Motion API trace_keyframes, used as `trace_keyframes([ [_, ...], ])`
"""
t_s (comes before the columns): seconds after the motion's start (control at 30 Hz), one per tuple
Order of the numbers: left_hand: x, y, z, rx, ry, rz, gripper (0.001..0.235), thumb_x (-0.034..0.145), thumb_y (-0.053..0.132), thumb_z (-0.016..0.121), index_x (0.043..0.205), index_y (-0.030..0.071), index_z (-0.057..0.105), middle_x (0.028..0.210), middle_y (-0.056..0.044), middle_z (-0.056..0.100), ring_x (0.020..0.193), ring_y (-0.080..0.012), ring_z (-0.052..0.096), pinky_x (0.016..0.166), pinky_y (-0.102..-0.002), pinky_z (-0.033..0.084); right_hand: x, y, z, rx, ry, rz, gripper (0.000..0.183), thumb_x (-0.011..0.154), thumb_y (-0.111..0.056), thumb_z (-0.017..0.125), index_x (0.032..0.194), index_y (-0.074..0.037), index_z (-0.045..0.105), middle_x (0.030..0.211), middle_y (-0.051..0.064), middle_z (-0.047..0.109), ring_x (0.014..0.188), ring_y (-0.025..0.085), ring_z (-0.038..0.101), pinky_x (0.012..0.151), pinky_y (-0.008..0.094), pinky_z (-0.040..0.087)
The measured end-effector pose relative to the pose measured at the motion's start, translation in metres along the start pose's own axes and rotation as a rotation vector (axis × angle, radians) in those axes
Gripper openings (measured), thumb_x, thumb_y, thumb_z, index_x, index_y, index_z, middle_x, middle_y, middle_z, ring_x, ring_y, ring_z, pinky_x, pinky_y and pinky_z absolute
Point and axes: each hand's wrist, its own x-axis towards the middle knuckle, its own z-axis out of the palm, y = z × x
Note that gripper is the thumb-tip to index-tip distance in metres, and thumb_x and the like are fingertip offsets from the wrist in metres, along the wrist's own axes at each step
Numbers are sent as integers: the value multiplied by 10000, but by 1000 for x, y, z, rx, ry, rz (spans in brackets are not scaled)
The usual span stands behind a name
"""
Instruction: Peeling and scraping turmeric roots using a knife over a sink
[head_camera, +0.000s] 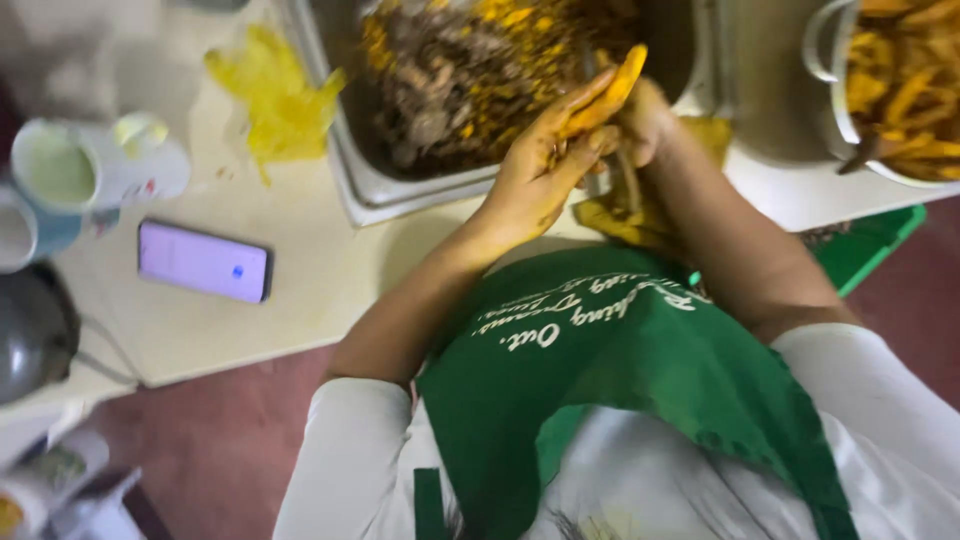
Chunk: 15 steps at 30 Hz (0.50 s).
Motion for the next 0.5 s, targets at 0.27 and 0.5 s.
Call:
trace_keyframes([
  [0.27,124,-20,118,789,-392,451,381,1230,439,412,1593,396,304,1587,131,640,1494,-186,730,1166,-332,672,49,24,-72,285,-243,203,553,1021,-565,527,1215,-77,700,585,79,490,429,230,427,425,382,353],
  [0.5,208,-100,206,1012,-261,734,207,1031,371,499,1221,297,531,967,-6,792,845,-278,782,638,-449,552,43,43,-101,542,-378,242,505,1064,-561,482,1165,-93,643,733,64,594,586,201,511,588,339,418],
])
